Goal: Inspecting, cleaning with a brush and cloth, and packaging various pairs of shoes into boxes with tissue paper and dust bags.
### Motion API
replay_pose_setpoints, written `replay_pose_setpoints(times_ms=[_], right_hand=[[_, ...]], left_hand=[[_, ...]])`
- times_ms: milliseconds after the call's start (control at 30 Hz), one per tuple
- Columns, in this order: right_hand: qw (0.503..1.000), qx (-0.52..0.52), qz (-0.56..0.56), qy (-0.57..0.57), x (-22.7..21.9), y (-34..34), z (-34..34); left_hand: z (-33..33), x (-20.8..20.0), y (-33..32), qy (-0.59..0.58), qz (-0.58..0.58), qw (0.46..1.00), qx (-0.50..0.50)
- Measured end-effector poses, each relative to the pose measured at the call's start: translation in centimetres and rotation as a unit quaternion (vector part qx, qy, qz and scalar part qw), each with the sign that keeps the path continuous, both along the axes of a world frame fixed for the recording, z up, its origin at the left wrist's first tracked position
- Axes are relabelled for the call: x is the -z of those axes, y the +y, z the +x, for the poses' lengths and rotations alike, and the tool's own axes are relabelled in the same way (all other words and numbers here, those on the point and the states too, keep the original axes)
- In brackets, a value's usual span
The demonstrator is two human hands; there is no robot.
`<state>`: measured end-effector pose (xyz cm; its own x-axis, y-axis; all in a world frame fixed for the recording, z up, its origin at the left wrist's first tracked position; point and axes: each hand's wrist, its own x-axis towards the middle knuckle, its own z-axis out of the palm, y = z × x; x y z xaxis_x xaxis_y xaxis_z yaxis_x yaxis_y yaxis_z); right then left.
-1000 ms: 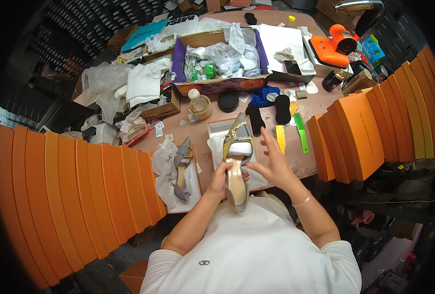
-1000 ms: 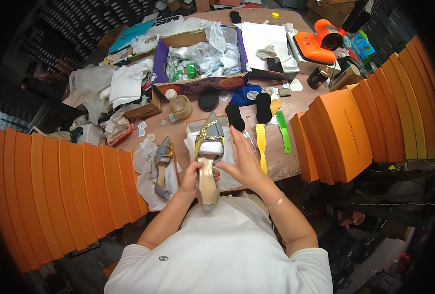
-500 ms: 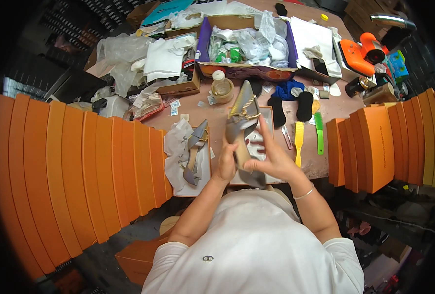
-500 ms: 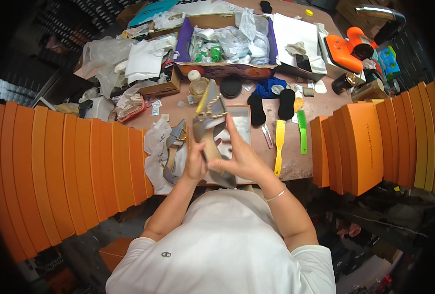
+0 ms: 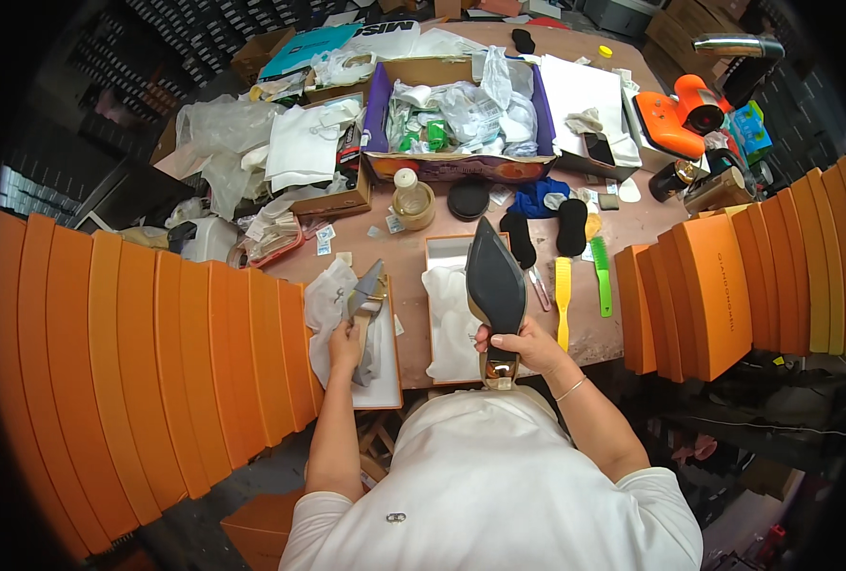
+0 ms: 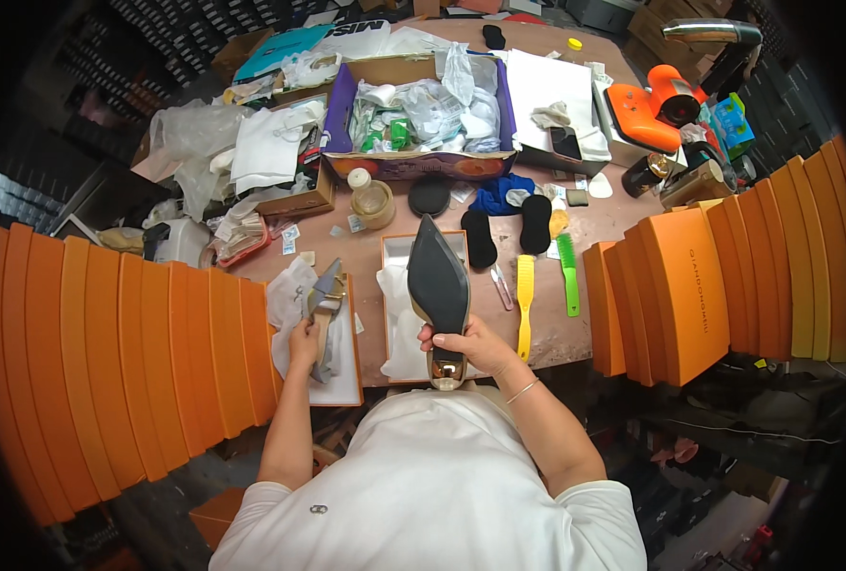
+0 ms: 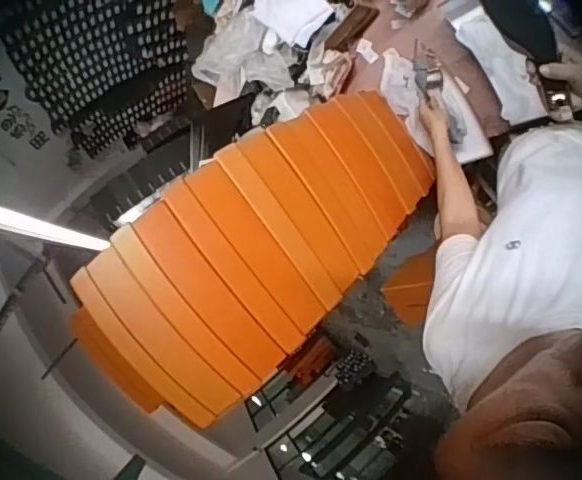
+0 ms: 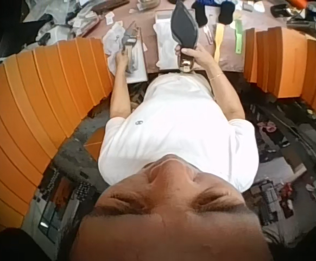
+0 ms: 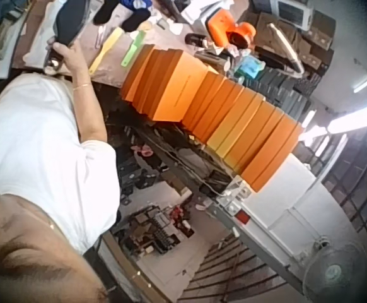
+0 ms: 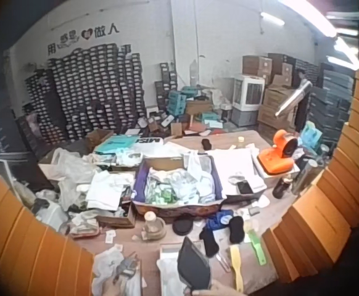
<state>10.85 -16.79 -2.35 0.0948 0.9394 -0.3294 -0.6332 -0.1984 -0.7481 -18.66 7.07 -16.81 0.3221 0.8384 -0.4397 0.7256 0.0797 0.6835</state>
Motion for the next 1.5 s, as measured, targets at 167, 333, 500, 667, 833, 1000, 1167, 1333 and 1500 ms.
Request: replay_pose_setpoints(times_ms=[167,333,500,667,833,1000,1167,1333,1500], right_hand=[[1.000,-0.009,-0.002,-0.017,-0.1,-0.4,0.1],[0.997,-0.073,0.015,-0.010,-0.4,0.7,-1.3],[0.998,-0.055,0.030,-0.022,-0.8,-0.3,-1.4],[0.903,-0.182,-0.152,-0.359,1.4,0.5,1.0],[0.975,0.077,-0.094,-0.187,-0.7,1.0,1.2],[0.984,0.028,-0.013,-0.173,2.2,0.5,2.3],[0.902,-0.170,0.004,-0.398,2.8,0.7,7.7],[0.732,0.122,-0.100,-0.663,7.1,3.7,20.6],[0.619,0.042,-0.219,-0.753,9.0,5.5,26.0]], left_hand=[[2.2,-10.0,-1.5,-0.361,-0.136,0.921,-0.046],[6.1,-13.1,-5.5,-0.468,-0.484,0.730,0.116],[10.1,-13.0,-8.4,-0.506,-0.614,0.564,0.219],[10.6,-12.0,-8.5,-0.499,-0.618,0.553,0.252],[11.3,-12.1,-10.5,-0.295,-0.677,0.637,0.221],[14.6,-14.0,-13.7,-0.400,-0.533,0.740,-0.091],[17.4,-13.7,-13.3,-0.363,-0.489,0.791,-0.060],[16.9,-14.1,-14.2,-0.397,-0.485,0.772,-0.103],[16.8,-14.7,-13.7,-0.401,-0.457,0.782,-0.135]])
